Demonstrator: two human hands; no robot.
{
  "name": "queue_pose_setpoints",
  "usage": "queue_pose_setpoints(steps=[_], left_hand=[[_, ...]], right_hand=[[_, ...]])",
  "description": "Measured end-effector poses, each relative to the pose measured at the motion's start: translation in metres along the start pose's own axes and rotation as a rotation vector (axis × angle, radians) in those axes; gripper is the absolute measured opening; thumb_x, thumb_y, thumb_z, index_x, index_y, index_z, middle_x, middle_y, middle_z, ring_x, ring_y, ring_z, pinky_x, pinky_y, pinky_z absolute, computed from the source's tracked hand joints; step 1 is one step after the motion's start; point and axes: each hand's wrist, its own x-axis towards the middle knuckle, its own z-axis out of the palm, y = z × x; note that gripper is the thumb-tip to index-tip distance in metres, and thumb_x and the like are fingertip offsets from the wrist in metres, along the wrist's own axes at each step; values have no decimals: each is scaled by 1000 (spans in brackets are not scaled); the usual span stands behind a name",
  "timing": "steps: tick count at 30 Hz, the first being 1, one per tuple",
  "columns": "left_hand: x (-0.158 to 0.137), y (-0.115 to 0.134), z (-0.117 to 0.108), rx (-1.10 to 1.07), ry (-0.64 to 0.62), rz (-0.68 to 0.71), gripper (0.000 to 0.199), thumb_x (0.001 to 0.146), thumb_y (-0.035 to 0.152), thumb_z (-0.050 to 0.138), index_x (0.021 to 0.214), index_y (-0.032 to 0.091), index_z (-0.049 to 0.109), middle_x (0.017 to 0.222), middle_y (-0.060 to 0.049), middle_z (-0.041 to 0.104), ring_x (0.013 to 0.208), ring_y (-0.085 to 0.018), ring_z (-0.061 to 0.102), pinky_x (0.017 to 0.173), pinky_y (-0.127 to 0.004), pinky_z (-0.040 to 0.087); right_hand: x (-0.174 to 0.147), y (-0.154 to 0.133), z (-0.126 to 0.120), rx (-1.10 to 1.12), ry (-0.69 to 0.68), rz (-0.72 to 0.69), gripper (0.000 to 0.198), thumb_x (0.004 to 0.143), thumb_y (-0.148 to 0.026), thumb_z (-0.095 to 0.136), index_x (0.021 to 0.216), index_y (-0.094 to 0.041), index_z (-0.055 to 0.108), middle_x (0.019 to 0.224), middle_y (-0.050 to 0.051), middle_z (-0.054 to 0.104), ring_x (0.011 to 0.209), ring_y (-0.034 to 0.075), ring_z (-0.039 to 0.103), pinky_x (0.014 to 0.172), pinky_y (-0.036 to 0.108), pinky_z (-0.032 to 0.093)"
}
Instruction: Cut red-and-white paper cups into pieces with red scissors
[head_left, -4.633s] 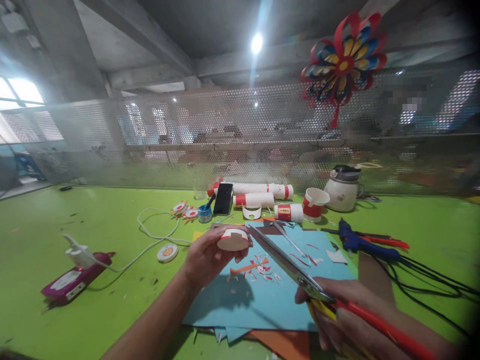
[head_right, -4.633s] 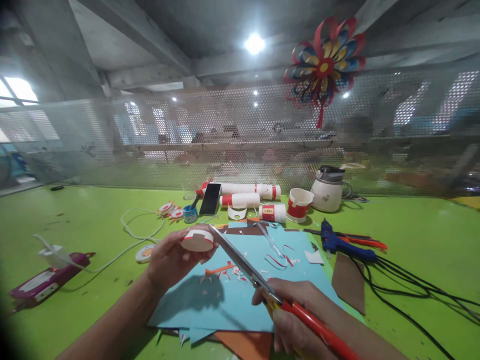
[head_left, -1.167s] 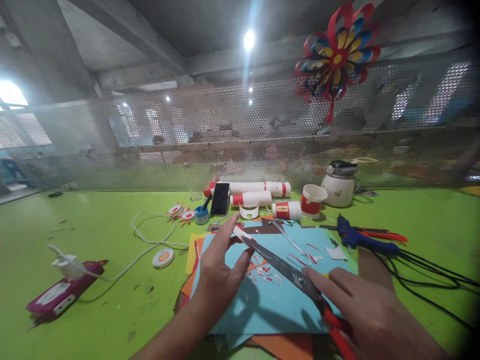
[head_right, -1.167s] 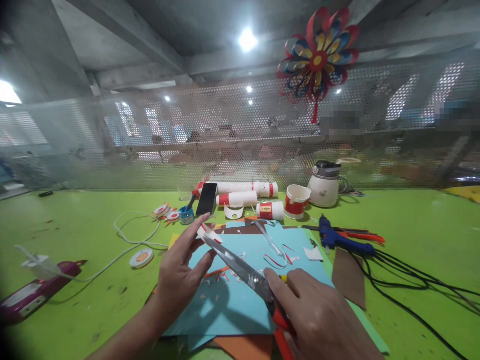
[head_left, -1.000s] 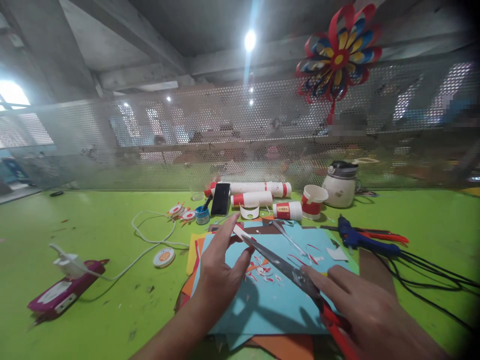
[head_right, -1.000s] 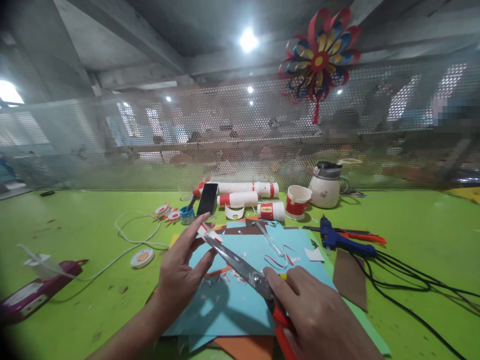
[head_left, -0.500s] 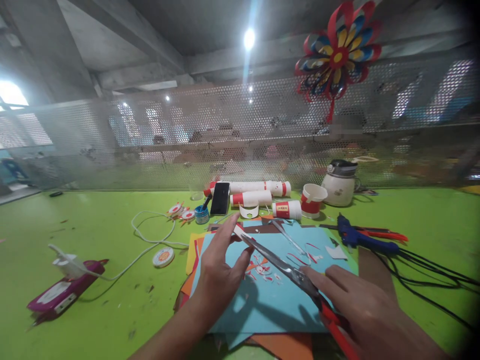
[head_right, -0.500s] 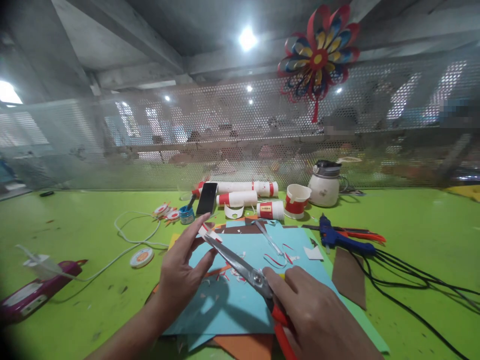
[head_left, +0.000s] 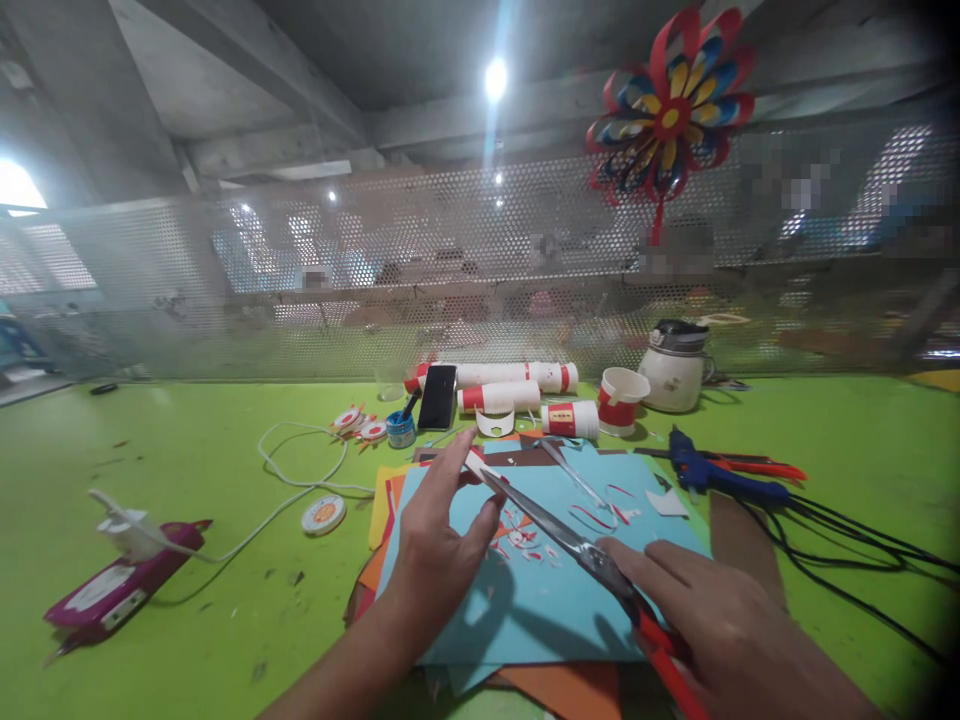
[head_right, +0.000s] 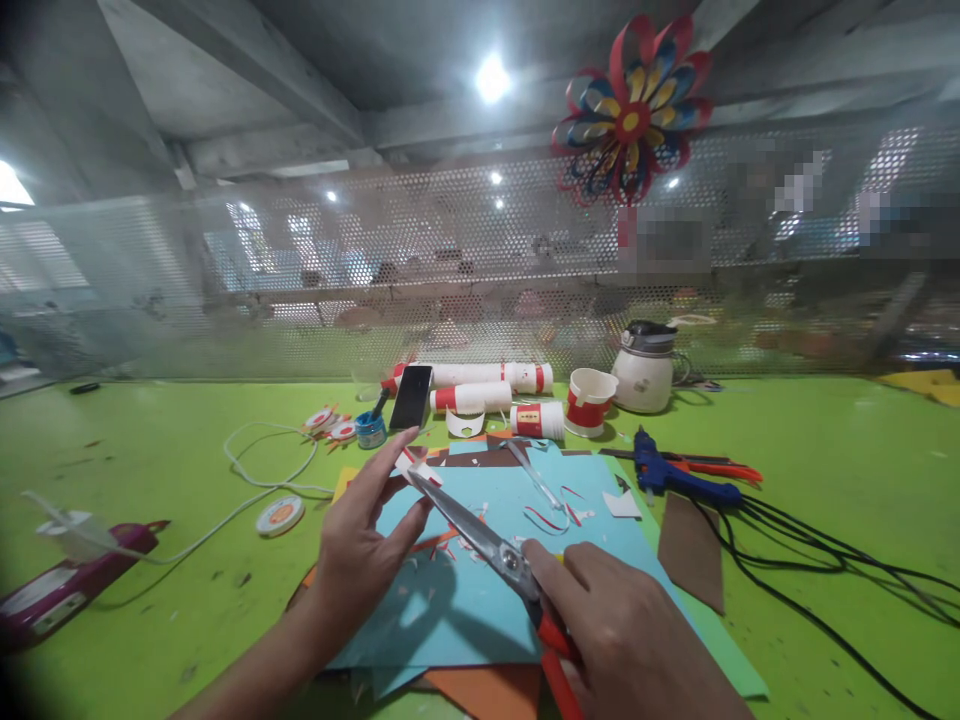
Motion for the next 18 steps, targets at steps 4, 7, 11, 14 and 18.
queue_pose_setpoints(steps=[4, 7, 11, 14, 18], left_hand=[[-1, -2, 0, 5, -3, 3, 55, 82, 16, 58, 135, 20, 45, 134, -13, 53, 112, -23, 58, 95, -41, 53], [0, -3, -1, 23, -2, 13, 56, 80, 15, 59, 134, 19, 46, 133, -12, 54, 114, -23, 57, 95, -40, 53], [2, -1, -3, 67, 6, 29, 52, 79, 15, 59, 130, 19, 50, 128, -11, 58, 111, -21, 59, 92, -37, 54], [4, 1, -4, 97, 15, 39, 51, 78, 15, 61, 128, 19, 51, 125, -11, 60, 105, -21, 62, 91, -37, 55], [6, 2, -2, -10, 14, -12, 47, 78, 17, 63, 125, 18, 54, 119, -10, 64, 96, -18, 66, 88, -34, 57]], right_hand=[[0, -1, -3, -1, 1, 2, 39, 78, -6, 44, 115, -9, 57, 70, 8, 63, 57, 24, 64, 47, 35, 53], [0, -1, -3, 23, -53, 36, 38, 79, -7, 47, 115, -13, 56, 73, 7, 64, 61, 25, 64, 51, 38, 54], [2, -1, -3, 55, -77, 85, 31, 83, -12, 45, 111, -16, 57, 75, 8, 64, 63, 26, 64, 52, 41, 54], [0, 4, -5, 49, -53, 90, 32, 81, -10, 43, 109, -17, 57, 74, 8, 64, 63, 26, 65, 51, 41, 54], [-4, 17, -10, -37, 107, 127, 34, 82, -13, 45, 114, -19, 55, 84, 11, 69, 67, 27, 67, 55, 41, 56]])
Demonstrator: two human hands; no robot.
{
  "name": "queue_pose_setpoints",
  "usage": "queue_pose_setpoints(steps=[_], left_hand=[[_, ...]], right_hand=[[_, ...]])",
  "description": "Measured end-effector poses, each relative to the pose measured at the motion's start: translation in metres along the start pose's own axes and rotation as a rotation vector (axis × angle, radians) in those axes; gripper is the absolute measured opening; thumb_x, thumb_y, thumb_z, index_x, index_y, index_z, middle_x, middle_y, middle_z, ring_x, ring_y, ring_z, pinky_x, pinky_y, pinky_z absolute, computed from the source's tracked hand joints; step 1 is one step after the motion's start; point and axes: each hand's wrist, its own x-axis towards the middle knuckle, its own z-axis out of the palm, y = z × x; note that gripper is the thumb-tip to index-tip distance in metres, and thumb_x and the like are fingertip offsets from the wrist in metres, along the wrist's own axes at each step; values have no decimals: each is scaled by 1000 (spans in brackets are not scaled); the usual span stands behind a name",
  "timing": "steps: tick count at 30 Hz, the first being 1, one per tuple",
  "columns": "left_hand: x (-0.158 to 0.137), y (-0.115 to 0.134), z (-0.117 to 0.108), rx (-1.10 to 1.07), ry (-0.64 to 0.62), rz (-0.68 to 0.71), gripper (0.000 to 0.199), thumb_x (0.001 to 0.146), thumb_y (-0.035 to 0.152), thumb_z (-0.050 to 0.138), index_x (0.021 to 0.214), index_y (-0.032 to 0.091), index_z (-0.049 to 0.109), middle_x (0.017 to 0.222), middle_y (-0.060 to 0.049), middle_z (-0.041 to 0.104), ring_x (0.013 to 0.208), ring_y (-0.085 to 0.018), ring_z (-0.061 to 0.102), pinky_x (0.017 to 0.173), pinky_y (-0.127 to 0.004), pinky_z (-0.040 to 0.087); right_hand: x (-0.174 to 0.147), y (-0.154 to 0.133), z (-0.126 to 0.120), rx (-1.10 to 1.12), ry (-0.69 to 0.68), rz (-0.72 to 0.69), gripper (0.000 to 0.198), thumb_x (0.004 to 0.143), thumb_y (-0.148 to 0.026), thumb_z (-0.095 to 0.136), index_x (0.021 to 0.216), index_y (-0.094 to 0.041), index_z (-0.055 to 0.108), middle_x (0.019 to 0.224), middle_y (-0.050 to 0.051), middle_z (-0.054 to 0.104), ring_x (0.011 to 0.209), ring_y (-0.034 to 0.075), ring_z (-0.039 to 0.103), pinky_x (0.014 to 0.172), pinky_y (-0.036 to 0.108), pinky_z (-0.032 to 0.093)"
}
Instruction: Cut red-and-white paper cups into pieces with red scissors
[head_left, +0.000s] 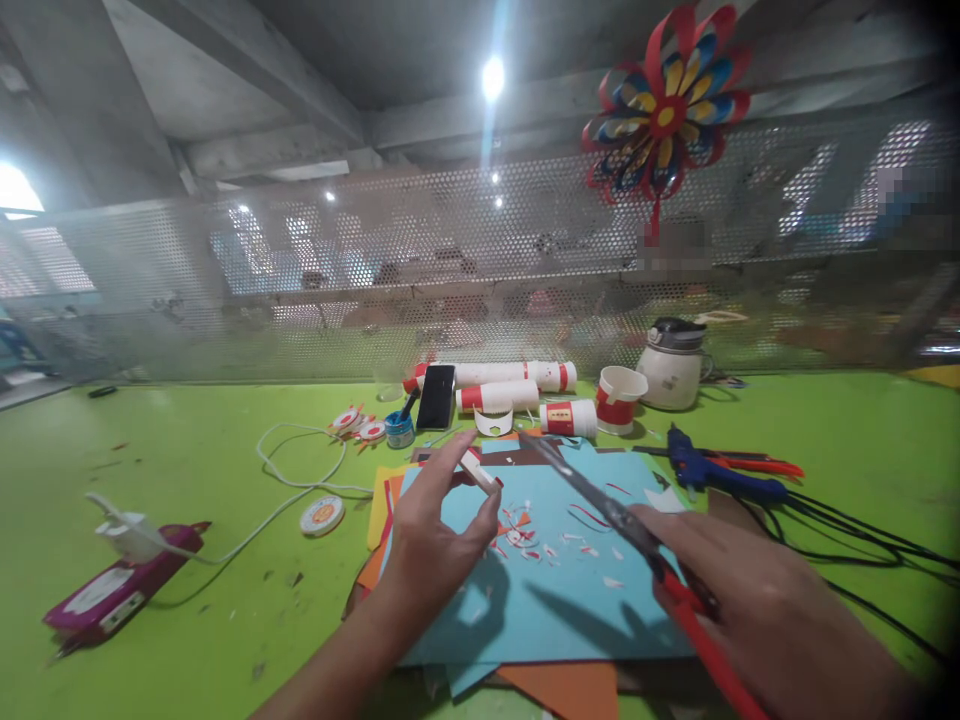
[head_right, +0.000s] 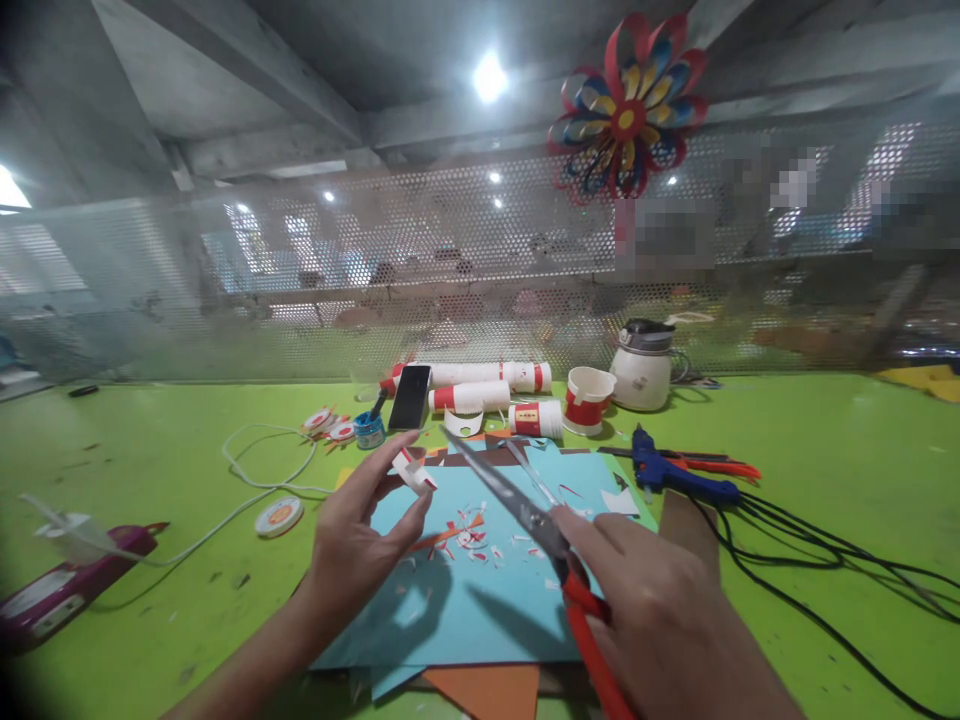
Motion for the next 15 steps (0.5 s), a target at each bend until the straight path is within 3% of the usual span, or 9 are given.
queue_pose_setpoints(steps=[4, 7, 10, 15], left_hand=[[0, 1, 3, -198, -20, -90, 47, 79, 18, 63, 125, 20, 53, 120, -8, 62, 96, -17, 67, 88, -33, 57], [-1, 2, 3, -292, -38, -138, 47, 80, 18, 63, 125, 20, 51, 121, -9, 61, 103, -19, 64, 92, -34, 55], [-1, 5, 1, -357, -47, -158, 47, 80, 18, 63, 125, 19, 50, 119, -9, 62, 106, -19, 63, 94, -34, 54], [0, 9, 1, -380, -34, -184, 42, 80, 19, 63, 120, 18, 51, 112, -8, 64, 98, -17, 65, 89, -31, 56]], right_hand=[[6, 9, -2, -38, -2, 67, 36, 80, -17, 45, 112, -17, 61, 89, 13, 73, 72, 29, 70, 59, 43, 58], [14, 9, 0, -10, -99, 141, 36, 81, -16, 42, 108, -15, 66, 86, 12, 74, 72, 28, 71, 60, 41, 59], [20, 12, 4, 107, -177, 200, 37, 84, -19, 42, 111, -14, 66, 101, 14, 74, 88, 28, 71, 72, 40, 59], [16, 17, 12, 222, -71, 157, 38, 80, -17, 47, 113, -21, 65, 105, 8, 74, 90, 25, 72, 73, 32, 58]])
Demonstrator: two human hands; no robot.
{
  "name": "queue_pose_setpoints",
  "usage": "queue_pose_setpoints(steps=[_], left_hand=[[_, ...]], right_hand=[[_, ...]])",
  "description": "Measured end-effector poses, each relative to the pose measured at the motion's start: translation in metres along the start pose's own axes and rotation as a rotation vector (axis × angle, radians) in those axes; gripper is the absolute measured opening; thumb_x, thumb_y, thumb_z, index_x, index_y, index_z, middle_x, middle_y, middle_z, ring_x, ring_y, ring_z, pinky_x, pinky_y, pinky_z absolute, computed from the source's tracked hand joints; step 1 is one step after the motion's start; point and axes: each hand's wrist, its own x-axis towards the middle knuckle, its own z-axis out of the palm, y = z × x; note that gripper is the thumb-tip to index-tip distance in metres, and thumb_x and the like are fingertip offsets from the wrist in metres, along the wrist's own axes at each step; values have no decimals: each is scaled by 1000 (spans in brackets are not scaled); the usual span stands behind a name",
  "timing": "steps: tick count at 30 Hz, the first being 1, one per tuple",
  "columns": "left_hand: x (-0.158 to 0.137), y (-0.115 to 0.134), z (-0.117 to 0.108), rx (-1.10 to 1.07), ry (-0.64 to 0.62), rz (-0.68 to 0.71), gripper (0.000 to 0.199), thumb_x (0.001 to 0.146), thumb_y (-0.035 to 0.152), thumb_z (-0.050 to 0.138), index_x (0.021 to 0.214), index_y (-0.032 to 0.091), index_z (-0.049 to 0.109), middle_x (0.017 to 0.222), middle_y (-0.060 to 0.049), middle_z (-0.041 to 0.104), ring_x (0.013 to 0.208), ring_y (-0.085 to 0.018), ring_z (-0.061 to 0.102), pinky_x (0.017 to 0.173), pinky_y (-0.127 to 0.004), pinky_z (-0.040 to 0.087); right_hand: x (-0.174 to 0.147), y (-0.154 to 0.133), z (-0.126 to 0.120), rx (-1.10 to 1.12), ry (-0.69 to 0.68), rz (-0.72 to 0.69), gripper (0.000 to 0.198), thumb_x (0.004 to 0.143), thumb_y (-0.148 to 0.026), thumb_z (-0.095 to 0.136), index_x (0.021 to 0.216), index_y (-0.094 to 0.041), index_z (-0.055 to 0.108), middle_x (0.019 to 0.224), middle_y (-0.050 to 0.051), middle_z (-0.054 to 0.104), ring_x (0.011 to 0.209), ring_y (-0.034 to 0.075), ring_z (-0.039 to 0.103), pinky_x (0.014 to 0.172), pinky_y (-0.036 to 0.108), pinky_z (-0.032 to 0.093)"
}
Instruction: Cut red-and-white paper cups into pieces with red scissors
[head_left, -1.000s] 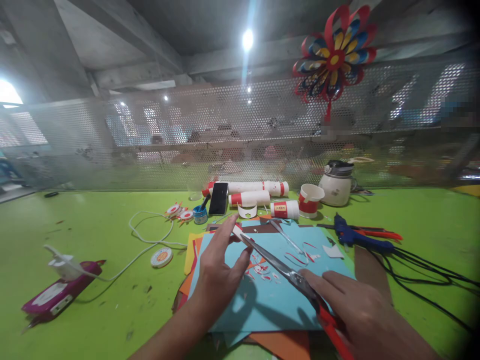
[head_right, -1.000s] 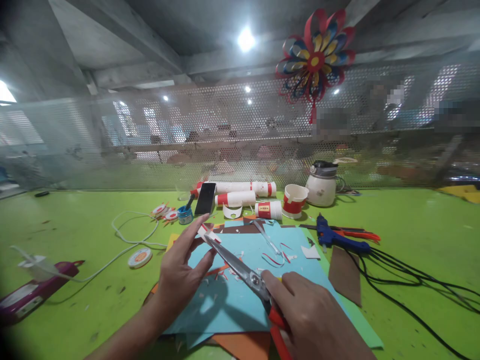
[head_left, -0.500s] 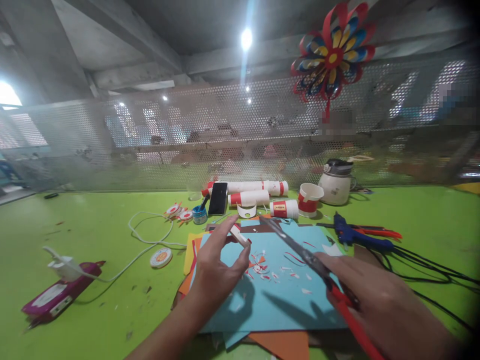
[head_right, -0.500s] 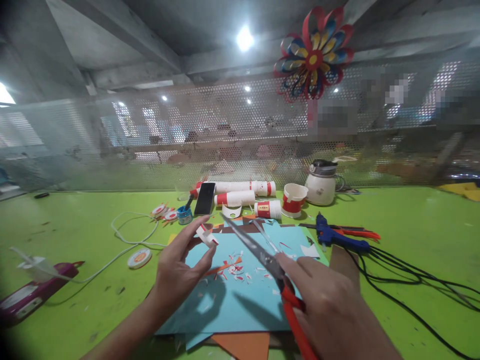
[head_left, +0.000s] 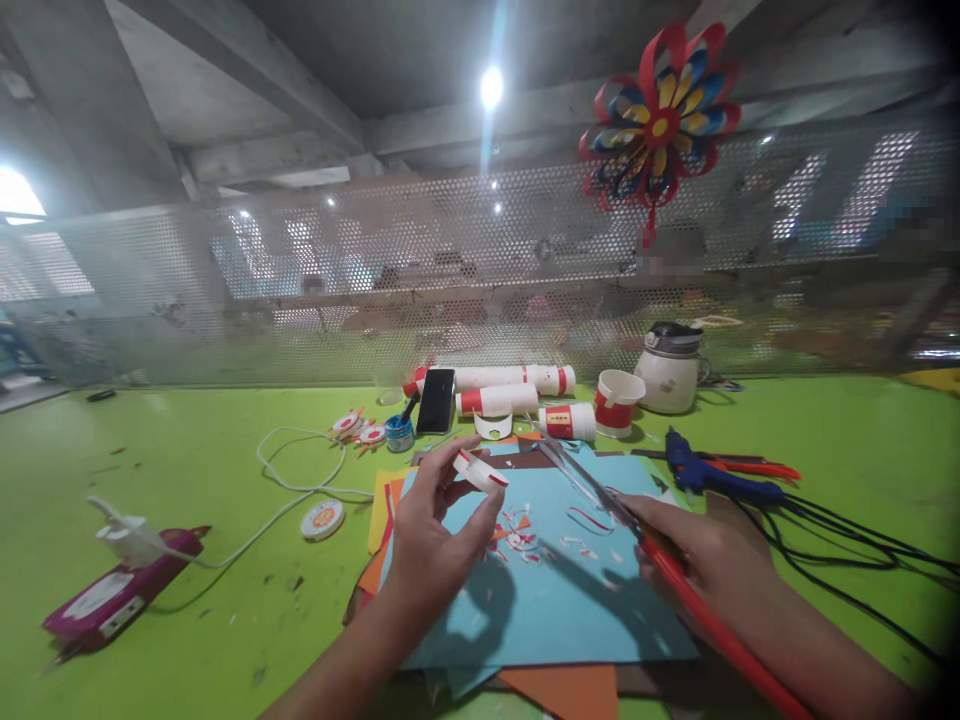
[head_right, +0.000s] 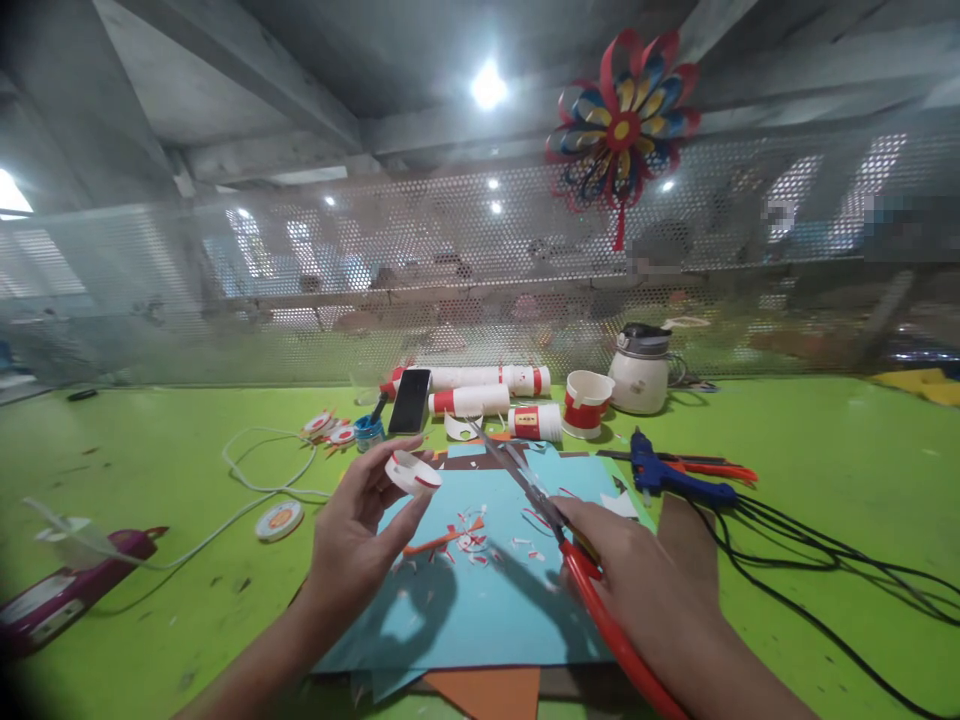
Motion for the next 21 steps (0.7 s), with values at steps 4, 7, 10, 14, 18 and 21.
queue_pose_setpoints(steps=[4, 7, 10, 14, 18, 21], left_hand=[[1, 2, 2, -5, 34, -25, 38, 79, 21, 64, 115, 18, 52, 112, -9, 64, 91, -16, 67, 83, -30, 58], [1, 2, 3, -14, 41, -50, 36, 78, 23, 65, 112, 18, 52, 111, -9, 64, 89, -16, 67, 81, -30, 58], [1, 1, 3, -16, 58, -80, 36, 78, 24, 66, 111, 18, 52, 109, -8, 64, 88, -16, 67, 80, -31, 58], [0, -1, 3, -45, 48, -87, 37, 78, 23, 67, 111, 19, 52, 109, -8, 64, 91, -17, 67, 83, -32, 57], [-4, 1, 4, -91, -66, -33, 42, 78, 18, 66, 117, 21, 50, 116, -8, 62, 106, -19, 62, 93, -32, 52], [-10, 3, 6, -112, -157, 29, 48, 78, 14, 65, 121, 24, 47, 128, -9, 56, 115, -20, 57, 96, -33, 49]], right_hand=[[-2, 2, 3, 41, 12, -21, 37, 81, -19, 48, 114, -19, 64, 108, 10, 73, 94, 27, 70, 70, 32, 57], [1, 1, 4, 96, -77, 58, 32, 84, -23, 46, 111, -19, 64, 97, 9, 75, 81, 26, 71, 63, 32, 56], [5, -5, 3, 124, -149, 173, 28, 86, -36, 48, 96, -18, 68, 69, 4, 71, 61, 23, 66, 54, 30, 49], [9, -17, -5, 267, -190, 224, 34, 87, -48, 47, 84, -20, 65, 60, 2, 62, 58, 20, 59, 50, 27, 42], [11, -28, -11, 545, -238, 276, 31, 90, -47, 49, 80, -20, 60, 61, 0, 59, 59, 16, 56, 58, 27, 44], [15, -37, -9, 772, -221, 284, 29, 91, -45, 50, 83, -18, 59, 66, 0, 60, 64, 15, 56, 64, 27, 44]])
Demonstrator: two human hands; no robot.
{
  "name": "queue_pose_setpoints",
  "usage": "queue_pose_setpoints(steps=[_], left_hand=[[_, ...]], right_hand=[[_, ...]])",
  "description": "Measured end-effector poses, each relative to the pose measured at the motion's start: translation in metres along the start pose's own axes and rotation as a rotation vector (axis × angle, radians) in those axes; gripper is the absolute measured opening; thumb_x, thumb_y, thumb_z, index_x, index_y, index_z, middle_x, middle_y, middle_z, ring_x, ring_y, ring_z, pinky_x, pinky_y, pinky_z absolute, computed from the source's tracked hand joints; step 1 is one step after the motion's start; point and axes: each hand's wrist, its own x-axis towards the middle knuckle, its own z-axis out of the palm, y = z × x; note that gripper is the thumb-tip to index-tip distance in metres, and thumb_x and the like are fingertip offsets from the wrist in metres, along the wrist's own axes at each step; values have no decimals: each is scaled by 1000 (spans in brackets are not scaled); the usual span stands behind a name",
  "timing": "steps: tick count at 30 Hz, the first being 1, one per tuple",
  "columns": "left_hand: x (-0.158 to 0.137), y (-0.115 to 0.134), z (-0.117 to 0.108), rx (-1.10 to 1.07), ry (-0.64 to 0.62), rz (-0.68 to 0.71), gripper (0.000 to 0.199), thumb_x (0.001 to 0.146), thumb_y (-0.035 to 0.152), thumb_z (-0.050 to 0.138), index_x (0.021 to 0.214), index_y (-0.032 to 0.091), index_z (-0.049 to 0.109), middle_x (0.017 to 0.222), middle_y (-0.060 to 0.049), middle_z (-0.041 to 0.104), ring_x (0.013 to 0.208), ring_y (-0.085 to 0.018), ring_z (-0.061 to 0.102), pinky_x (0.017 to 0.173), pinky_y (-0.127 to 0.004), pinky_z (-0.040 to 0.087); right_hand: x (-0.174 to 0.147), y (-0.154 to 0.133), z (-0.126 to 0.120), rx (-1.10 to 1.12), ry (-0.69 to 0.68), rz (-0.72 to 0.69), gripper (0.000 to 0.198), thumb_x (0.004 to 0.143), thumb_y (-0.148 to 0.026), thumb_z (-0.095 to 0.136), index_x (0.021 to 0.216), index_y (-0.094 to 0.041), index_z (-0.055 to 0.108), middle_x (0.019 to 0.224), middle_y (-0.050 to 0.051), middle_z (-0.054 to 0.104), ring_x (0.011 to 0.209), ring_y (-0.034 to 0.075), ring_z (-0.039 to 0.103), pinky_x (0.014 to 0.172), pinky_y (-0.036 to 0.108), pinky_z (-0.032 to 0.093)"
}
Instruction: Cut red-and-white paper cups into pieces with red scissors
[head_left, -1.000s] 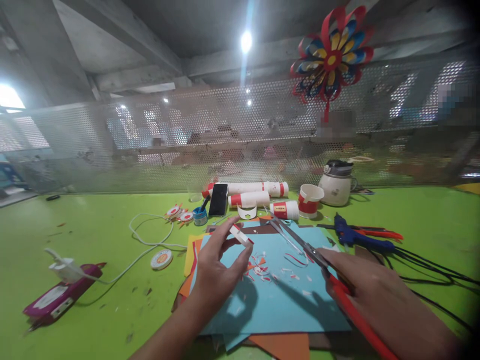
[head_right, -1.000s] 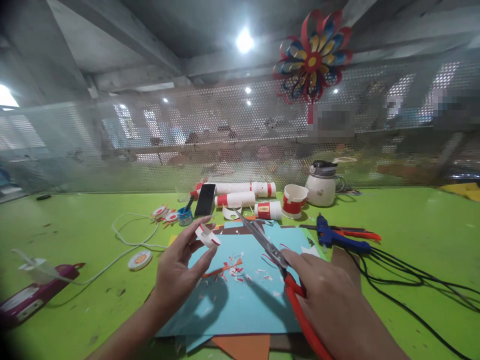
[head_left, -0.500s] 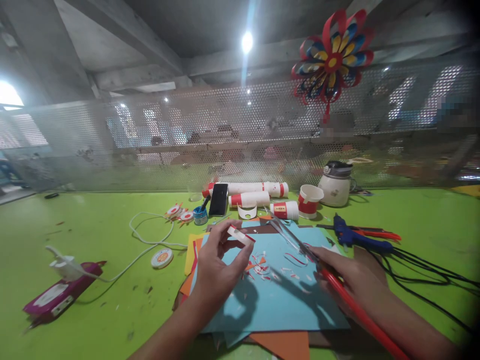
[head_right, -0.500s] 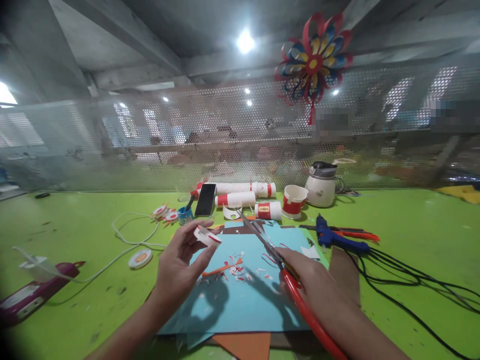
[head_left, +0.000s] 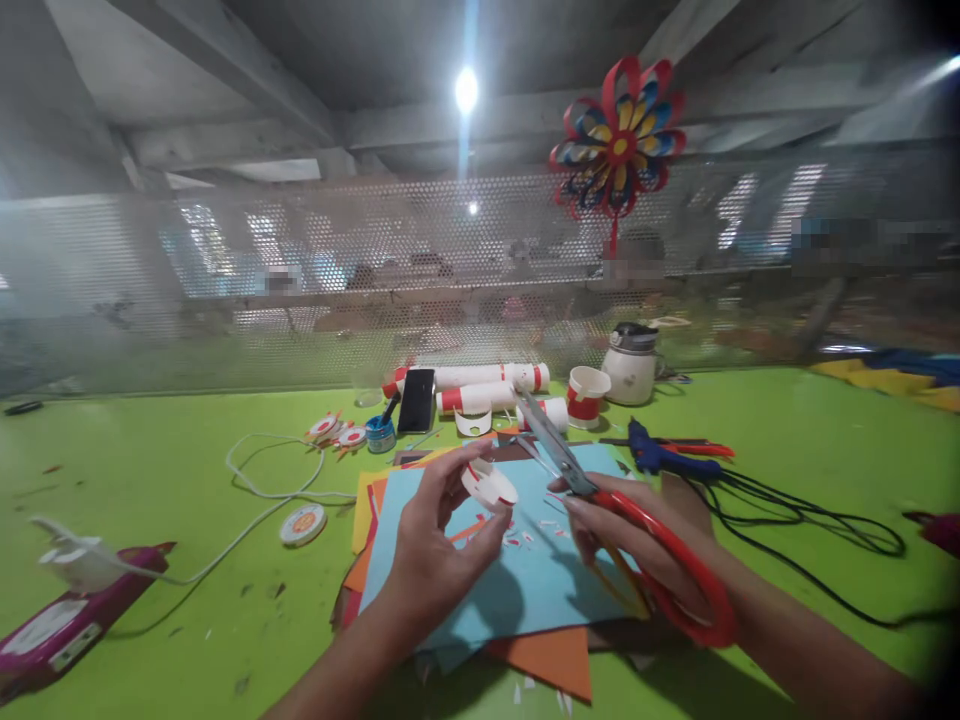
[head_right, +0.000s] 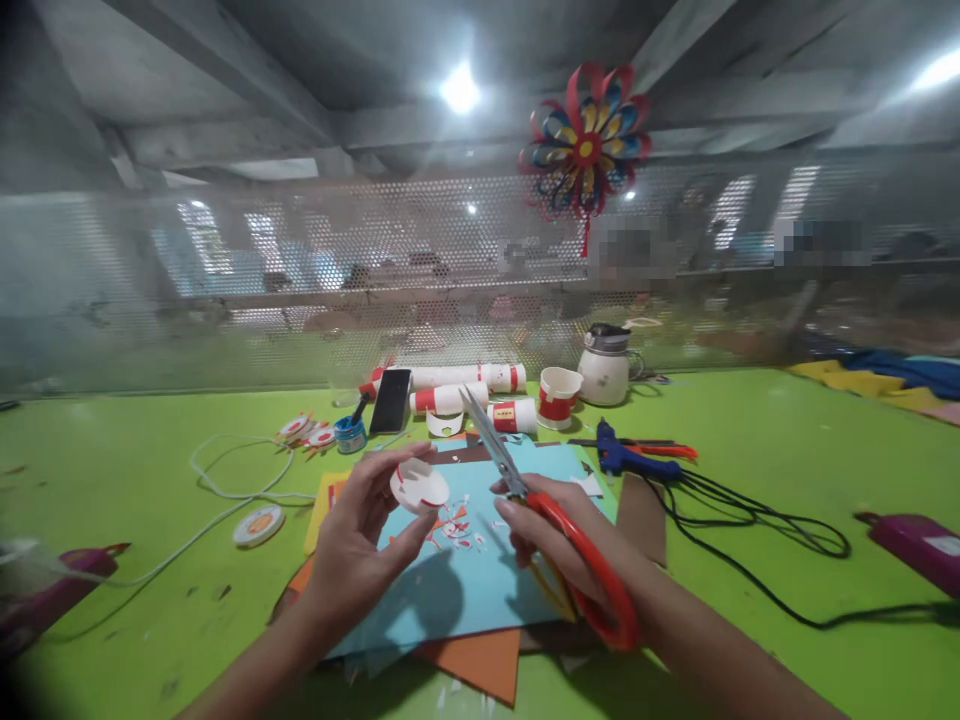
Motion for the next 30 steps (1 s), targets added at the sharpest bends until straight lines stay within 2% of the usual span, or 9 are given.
queue_pose_setpoints(steps=[2, 4, 8, 14, 17, 20, 23, 25, 30], left_hand=[[-5, 0, 3, 2, -56, 56, 51, 77, 11, 65, 121, 27, 45, 133, -9, 53, 120, -22, 53, 99, -35, 47], [-9, -3, 5, 28, -105, 109, 55, 77, 9, 65, 123, 29, 43, 136, -9, 51, 124, -23, 49, 102, -38, 43], [-13, -9, 7, 76, -127, 173, 59, 75, 7, 65, 125, 30, 43, 138, -10, 49, 127, -26, 46, 105, -43, 39], [-17, -9, 12, 43, -105, 138, 53, 76, 9, 66, 122, 28, 48, 136, -11, 50, 128, -27, 45, 105, -44, 37], [-17, -3, 15, -50, -116, 50, 46, 77, 12, 66, 118, 27, 52, 137, -10, 50, 129, -27, 43, 105, -42, 36], [-12, 3, 14, -253, -112, -135, 49, 78, 16, 67, 123, 28, 52, 141, -8, 47, 131, -27, 40, 103, -39, 38], [-4, 4, 11, -536, -114, -422, 41, 86, 27, 57, 127, 26, 52, 141, -7, 47, 132, -26, 38, 98, -36, 41], [0, 3, 10, -642, -179, -548, 36, 91, 35, 46, 121, 19, 58, 135, -12, 52, 125, -29, 45, 91, -39, 46], [1, -1, 14, -790, -366, -641, 34, 94, 32, 39, 115, 15, 60, 114, -15, 63, 100, -27, 60, 78, -38, 49]], right_hand=[[3, -4, 8, 95, -9, 0, 32, 92, -48, 46, 85, -18, 57, 70, 0, 59, 64, 15, 58, 64, 28, 47], [7, -8, 16, 159, -22, -4, 39, 93, -48, 43, 75, -17, 56, 67, 1, 59, 63, 14, 59, 67, 29, 49], [11, -17, 29, 220, -12, -65, 18, 90, -32, 49, 87, -17, 59, 67, -1, 58, 64, 15, 60, 67, 29, 52], [13, -19, 30, 63, 87, -129, 30, 74, -10, 51, 102, -13, 63, 65, -2, 57, 59, 14, 57, 59, 26, 50], [21, -9, 26, -77, 169, -165, 40, 66, -6, 54, 105, -12, 62, 60, -5, 54, 50, 12, 51, 50, 24, 44], [27, 0, 24, -201, 276, -221, 47, 62, -3, 56, 107, -14, 62, 61, -5, 57, 55, 14, 54, 56, 24, 44], [26, -1, 24, -297, 350, -279, 49, 65, -2, 54, 112, -15, 59, 83, 3, 67, 74, 18, 62, 69, 28, 47], [22, -4, 25, -350, 364, -312, 51, 69, -2, 52, 118, -15, 56, 98, 7, 68, 86, 21, 63, 78, 30, 47], [14, -4, 31, -427, 332, -342, 56, 75, -2, 52, 129, -15, 48, 107, 11, 67, 92, 24, 64, 79, 33, 49]])
